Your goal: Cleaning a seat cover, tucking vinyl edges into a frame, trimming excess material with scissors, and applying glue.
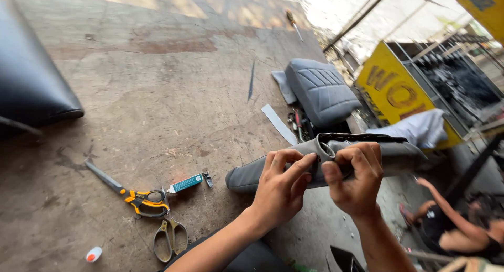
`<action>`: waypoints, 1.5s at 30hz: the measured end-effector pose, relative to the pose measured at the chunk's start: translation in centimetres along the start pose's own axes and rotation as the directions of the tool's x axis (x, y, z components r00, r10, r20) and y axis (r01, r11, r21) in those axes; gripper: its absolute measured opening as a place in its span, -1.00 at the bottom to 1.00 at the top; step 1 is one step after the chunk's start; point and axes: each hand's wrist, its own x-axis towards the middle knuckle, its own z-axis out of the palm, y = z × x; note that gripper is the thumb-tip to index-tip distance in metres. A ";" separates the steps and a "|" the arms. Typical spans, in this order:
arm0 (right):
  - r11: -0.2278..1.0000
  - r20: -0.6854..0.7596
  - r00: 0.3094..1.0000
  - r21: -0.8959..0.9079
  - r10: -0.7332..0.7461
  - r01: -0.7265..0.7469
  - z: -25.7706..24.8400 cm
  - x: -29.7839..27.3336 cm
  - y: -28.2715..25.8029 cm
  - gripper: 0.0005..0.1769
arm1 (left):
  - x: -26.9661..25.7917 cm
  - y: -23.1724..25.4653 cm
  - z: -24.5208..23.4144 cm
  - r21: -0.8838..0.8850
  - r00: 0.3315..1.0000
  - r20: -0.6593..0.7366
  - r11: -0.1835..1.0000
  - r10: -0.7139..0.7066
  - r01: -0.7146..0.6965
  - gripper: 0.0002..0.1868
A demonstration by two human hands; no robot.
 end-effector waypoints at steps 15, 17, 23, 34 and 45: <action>0.999 -0.229 0.972 0.038 0.044 -0.036 -0.1 -5.9 -2.0 -0.62 | 2.9 -1.5 -1.3 -0.398 0.973 0.155 0.912 0.168 -0.094 -0.68; 0.999 -0.285 0.958 -0.008 0.035 -0.039 0.5 -7.0 -2.3 -0.61 | 3.6 -1.7 -1.0 -0.462 0.954 0.221 0.883 0.203 -0.081 -0.75; 0.997 -0.418 0.908 -0.060 0.017 -0.047 2.2 -8.6 -2.3 -0.60 | 4.2 -2.7 -0.3 -0.617 0.894 0.393 0.782 0.214 0.084 -0.79; 0.994 -0.432 0.901 0.109 0.042 0.006 4.2 -3.5 -2.2 -0.66 | 4.1 -2.7 -1.7 -0.439 0.970 0.238 0.887 -0.039 0.144 -0.65; 0.932 -0.263 0.959 0.363 0.109 -0.006 3.0 -1.7 -2.9 -0.60 | 3.1 0.1 -3.5 -0.134 0.988 0.146 0.988 -0.060 0.080 -0.33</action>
